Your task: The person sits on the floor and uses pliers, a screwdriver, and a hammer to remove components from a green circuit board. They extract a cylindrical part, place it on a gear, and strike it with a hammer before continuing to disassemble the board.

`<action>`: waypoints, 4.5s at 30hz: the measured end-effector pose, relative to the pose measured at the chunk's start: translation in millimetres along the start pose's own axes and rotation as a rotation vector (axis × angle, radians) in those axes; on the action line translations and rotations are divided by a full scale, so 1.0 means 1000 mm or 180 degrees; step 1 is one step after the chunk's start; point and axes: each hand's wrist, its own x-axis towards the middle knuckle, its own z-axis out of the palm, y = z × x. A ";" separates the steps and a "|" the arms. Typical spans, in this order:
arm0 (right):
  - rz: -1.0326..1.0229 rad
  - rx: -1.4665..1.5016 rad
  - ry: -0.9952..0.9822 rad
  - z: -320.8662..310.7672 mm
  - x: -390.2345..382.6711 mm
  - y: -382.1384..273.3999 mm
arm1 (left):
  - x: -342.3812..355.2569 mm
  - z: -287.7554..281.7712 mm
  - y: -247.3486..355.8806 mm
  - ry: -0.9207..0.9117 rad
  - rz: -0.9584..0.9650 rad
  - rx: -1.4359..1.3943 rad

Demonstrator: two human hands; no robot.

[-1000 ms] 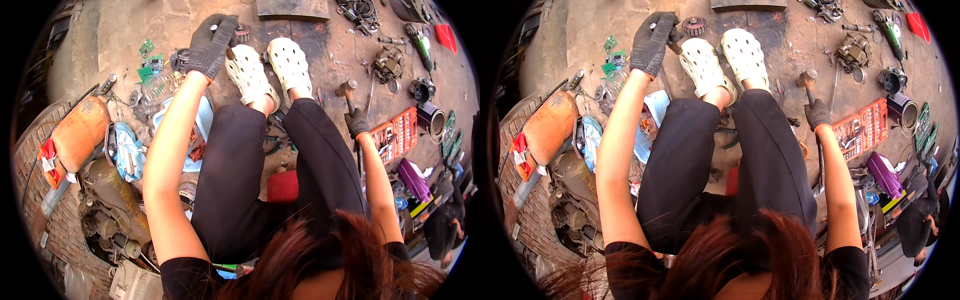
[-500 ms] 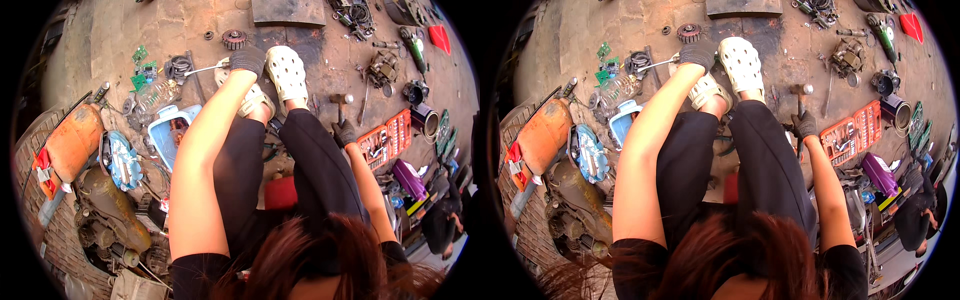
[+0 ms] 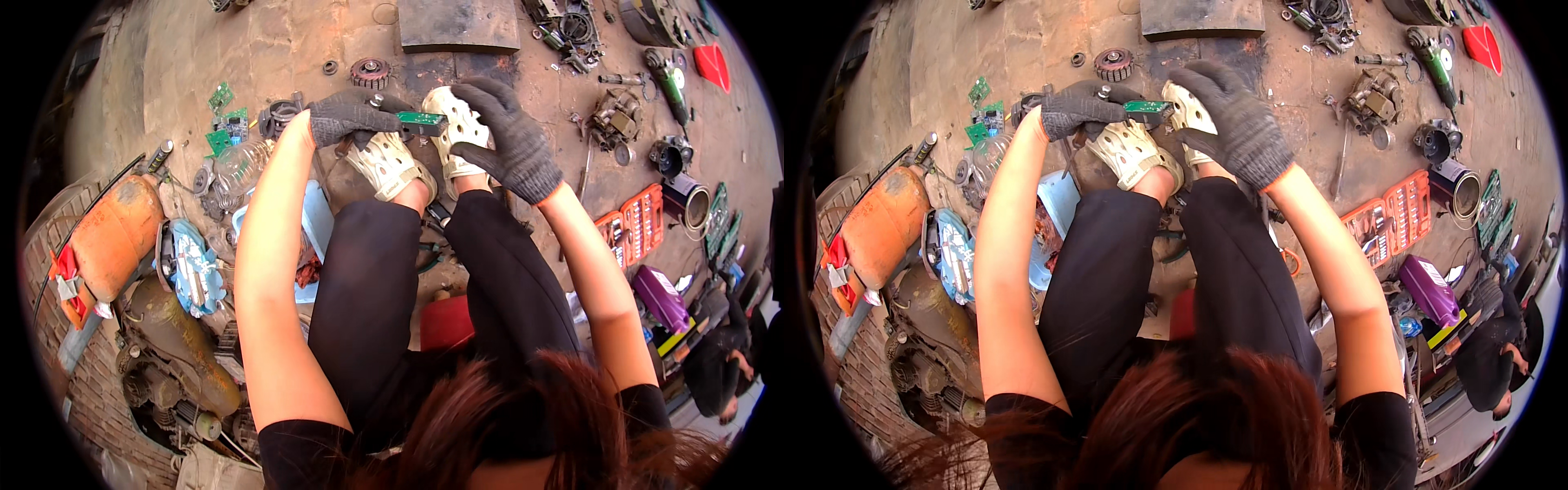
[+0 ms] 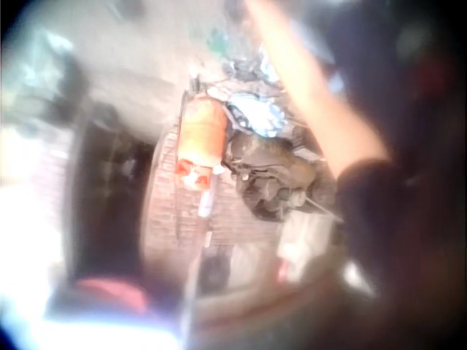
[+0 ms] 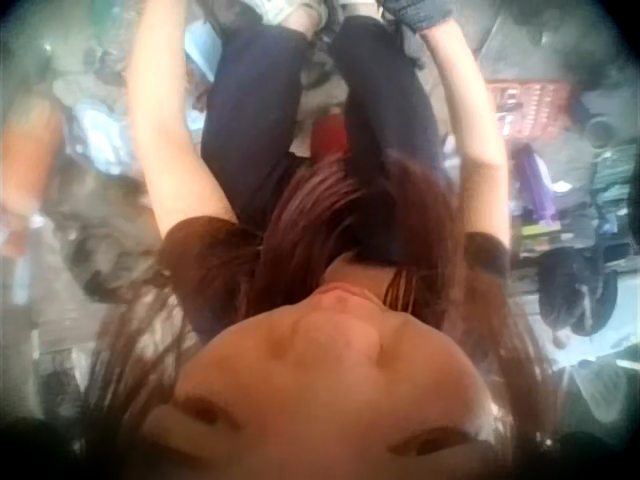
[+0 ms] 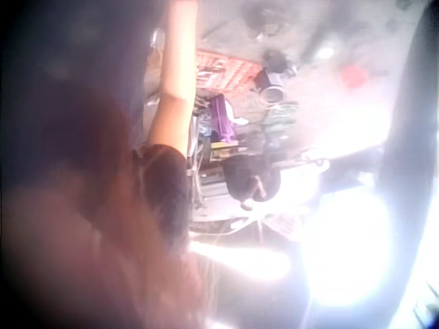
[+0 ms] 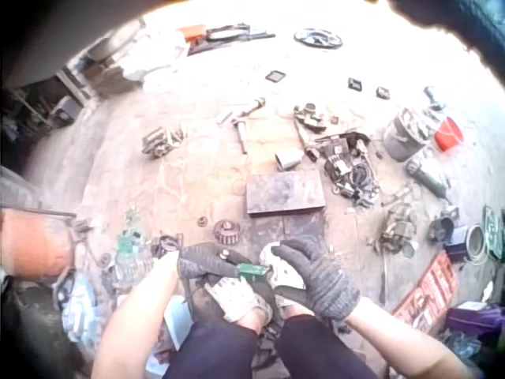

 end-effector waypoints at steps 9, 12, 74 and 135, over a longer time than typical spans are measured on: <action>0.1116 -0.1200 -0.1061 0.099 0.050 0.039 | -0.005 -0.018 -0.001 0.2201 -0.0169 -0.0056; 0.1117 -0.1217 -0.1305 0.115 0.055 0.030 | -0.017 -0.024 -0.011 0.2294 0.0008 -0.0426; 0.2463 -0.1379 -0.0590 0.067 -0.245 0.087 | -0.022 0.113 -0.014 0.3117 0.1285 0.1247; 0.2862 0.1443 0.0281 -0.048 -0.137 0.002 | 0.028 0.089 -0.051 0.3116 0.1850 0.1220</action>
